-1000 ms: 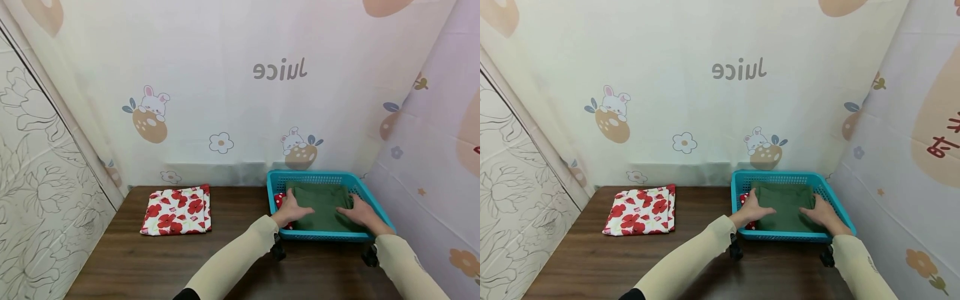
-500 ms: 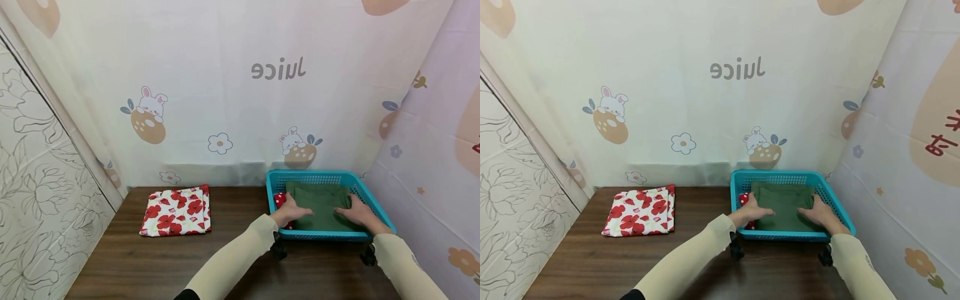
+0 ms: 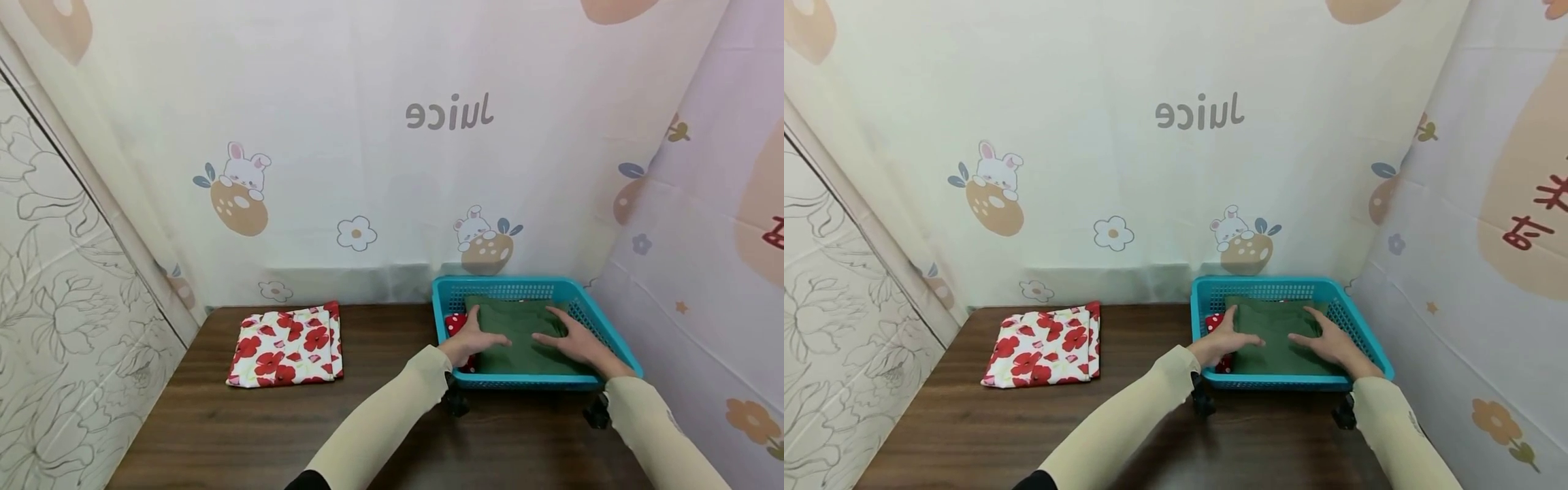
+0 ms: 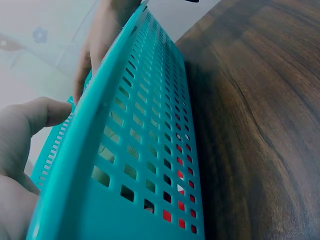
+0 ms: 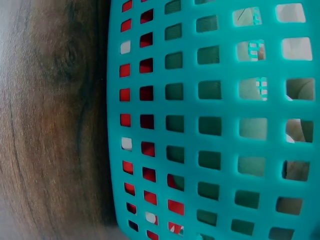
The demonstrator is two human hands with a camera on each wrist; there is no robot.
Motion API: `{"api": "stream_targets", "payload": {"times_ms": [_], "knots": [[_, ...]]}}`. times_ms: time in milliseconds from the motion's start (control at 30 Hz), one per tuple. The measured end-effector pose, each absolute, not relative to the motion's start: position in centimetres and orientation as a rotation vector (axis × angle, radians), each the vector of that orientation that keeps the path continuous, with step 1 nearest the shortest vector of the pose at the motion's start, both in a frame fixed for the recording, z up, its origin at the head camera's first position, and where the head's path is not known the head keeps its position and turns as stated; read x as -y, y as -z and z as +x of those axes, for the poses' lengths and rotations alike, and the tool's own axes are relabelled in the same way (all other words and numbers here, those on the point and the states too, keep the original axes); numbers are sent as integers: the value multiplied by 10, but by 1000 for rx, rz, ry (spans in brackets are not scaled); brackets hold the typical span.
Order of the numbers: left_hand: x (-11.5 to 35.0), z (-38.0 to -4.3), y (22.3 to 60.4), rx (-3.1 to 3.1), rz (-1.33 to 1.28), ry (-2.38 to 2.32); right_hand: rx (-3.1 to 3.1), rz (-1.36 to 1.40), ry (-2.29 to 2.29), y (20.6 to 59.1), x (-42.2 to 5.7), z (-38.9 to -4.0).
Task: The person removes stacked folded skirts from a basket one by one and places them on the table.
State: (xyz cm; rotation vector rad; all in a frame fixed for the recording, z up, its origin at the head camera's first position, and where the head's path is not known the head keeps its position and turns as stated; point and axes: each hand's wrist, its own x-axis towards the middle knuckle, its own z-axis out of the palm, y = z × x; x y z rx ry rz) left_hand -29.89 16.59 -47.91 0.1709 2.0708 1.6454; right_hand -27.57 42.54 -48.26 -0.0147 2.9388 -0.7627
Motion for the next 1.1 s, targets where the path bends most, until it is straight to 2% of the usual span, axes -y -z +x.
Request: {"api": "stream_targets", "payload": {"times_ms": [400,800,1100], "knots": [[-163,-296,474,-2060,275,-1614,-2774,-40,921,477,-421,-276],[-168,-291,476,-2080,111,-1697,-2780,-58,835,479,-413,-274],[-157,-295,471,-2085,194,-1689,-2831,-54,836,479,-408,-272]]}}
